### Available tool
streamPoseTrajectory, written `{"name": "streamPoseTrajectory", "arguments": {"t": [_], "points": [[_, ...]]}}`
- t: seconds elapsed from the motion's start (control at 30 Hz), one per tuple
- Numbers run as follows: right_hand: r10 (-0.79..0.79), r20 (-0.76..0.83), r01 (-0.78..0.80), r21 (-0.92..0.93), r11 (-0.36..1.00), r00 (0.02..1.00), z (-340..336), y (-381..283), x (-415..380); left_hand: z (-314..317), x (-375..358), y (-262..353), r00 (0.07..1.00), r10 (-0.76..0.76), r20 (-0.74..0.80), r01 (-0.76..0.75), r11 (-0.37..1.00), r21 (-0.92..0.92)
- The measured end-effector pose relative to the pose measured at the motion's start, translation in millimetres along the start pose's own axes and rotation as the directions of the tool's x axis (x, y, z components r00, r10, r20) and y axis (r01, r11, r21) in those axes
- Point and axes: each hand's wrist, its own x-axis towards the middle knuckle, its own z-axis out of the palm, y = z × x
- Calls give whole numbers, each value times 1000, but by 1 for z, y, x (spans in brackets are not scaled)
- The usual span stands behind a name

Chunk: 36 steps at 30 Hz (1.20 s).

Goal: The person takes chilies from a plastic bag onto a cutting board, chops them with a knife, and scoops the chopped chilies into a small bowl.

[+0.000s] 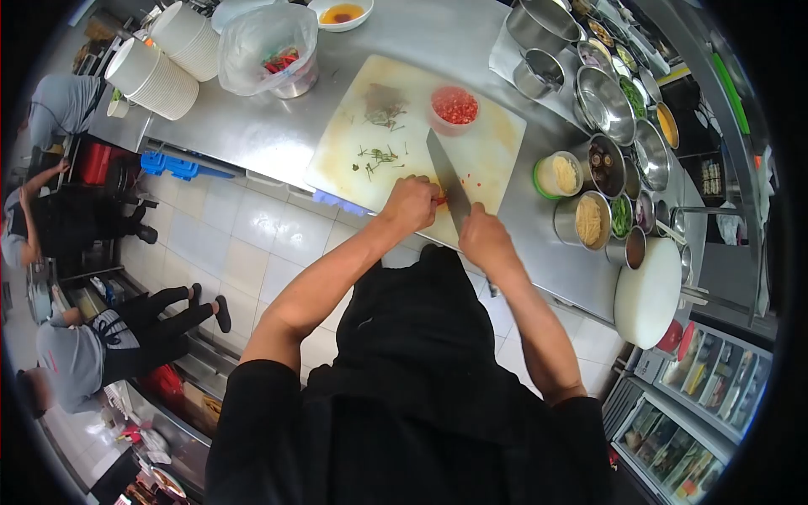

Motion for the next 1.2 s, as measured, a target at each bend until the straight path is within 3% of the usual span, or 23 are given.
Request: {"name": "streamPoseTrajectory", "arguments": {"t": [0.1,0.2,0.33,0.4,0.47,0.53,0.6,0.63,0.8,0.87,0.9,1.0,1.07,1.13,1.17,1.2], "points": [[36,151,-37,6,999,988,-16,-7,4,3,3,-5,1000,-17,-1,17,999,-32],[66,21,-65,-32,997,998,11,-8,-11,3,4,-6,1000,-9,25,8,999,43],[2,86,-1,-11,1000,996,-10,-5,6,7,-2,-4,999,0,35,-1,1000,19],[42,131,-42,1,999,991,-5,-7,2,4,2,-5,1000,-10,13,10,1000,14],[29,-12,-29,-12,1000,1000,19,-2,-6,9,1,-8,1000,12,22,-13,999,37],[42,-2,-42,-3,999,999,12,-2,-6,10,4,-10,1000,14,13,-15,999,30],[-47,34,47,7,999,998,-5,0,5,12,-1,-9,1000,23,17,-24,999,29],[-5,94,5,7,1000,996,-13,-4,4,13,-2,-8,999,18,28,-19,999,30],[70,19,-70,-23,997,997,10,-5,-5,10,-2,-4,999,-31,23,30,998,56],[-17,37,18,-18,1000,999,-4,0,7,14,-2,-8,999,-2,33,2,1000,3],[53,139,-60,48,997,989,-17,-6,7,14,-2,-7,1000,-1,30,0,1000,6],[24,-12,-24,-33,999,1000,11,-6,-1,12,-1,-4,998,-28,55,25,998,54],[55,-13,-55,-36,998,998,11,-4,-1,13,-4,-4,999,-32,36,29,997,67],[-9,22,10,-36,999,1000,-1,1,7,16,-8,-2,997,-40,61,38,998,43],[50,122,-55,35,998,991,-11,-2,9,14,-1,-4,998,-37,54,35,999,33],[45,122,-50,32,998,991,-7,-1,8,14,-2,-3,998,-39,48,38,999,33]]}}
